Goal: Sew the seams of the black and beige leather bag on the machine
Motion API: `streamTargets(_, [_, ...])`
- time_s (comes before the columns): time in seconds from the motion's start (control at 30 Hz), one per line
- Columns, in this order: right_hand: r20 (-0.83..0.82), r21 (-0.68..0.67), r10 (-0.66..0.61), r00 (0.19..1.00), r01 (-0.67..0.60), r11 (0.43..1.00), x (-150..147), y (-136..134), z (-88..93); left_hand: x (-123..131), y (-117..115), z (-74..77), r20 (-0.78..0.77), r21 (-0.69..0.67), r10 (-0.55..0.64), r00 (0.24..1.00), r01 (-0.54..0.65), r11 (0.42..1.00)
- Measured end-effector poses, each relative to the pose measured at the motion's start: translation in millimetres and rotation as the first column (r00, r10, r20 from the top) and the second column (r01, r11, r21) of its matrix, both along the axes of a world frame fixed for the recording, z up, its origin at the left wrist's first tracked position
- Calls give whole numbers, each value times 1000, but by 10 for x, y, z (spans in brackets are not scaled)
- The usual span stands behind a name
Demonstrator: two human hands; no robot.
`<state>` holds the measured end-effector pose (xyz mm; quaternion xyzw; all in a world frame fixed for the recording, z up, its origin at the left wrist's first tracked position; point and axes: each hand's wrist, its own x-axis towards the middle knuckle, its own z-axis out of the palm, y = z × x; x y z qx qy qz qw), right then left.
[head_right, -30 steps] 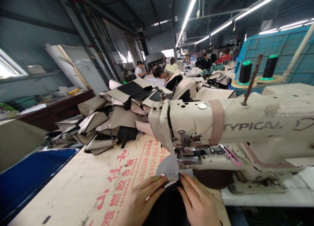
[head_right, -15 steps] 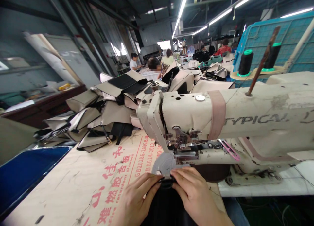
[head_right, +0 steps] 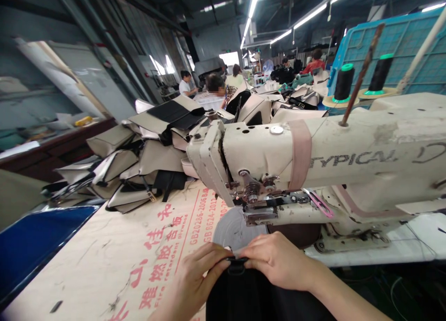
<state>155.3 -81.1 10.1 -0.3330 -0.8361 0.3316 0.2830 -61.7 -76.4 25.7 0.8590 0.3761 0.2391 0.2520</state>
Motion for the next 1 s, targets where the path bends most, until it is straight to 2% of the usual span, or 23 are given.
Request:
streamTargets(0.13, [27, 10, -44, 999, 44, 999, -32, 11, -76, 57, -39, -68, -11, 20, 100, 995, -100, 995])
streamTargets(0.2, [37, 18, -78, 996, 77, 997, -47, 20, -125, 69, -68, -128, 25, 58, 181, 983, -182, 982])
streamTargets(0.27, [32, 11, -86, 996, 85, 996, -58, 31, -167, 70, -88, -184, 73, 102, 198, 977, -205, 973])
streamTargets(0.43, [9, -31, -65, 998, 65, 997, -69, 44, -209, 18, -72, -208, 19, 93, 65, 998, -66, 993])
streamTargets(0.63, [18, -24, -19, 1000, 20, 1000, -88, 31, -196, -80, -77, -13, -143, 5, -91, 986, 93, 996])
streamTargets(0.77, [15, -60, -38, 999, 39, 997, -100, 21, -170, -55, -91, 85, -177, 37, -84, 981, 92, 995])
streamTargets(1.0, [47, 19, -131, 990, 130, 991, -97, 8, -237, -4, -80, 59, -191, -12, -62, 980, 61, 998])
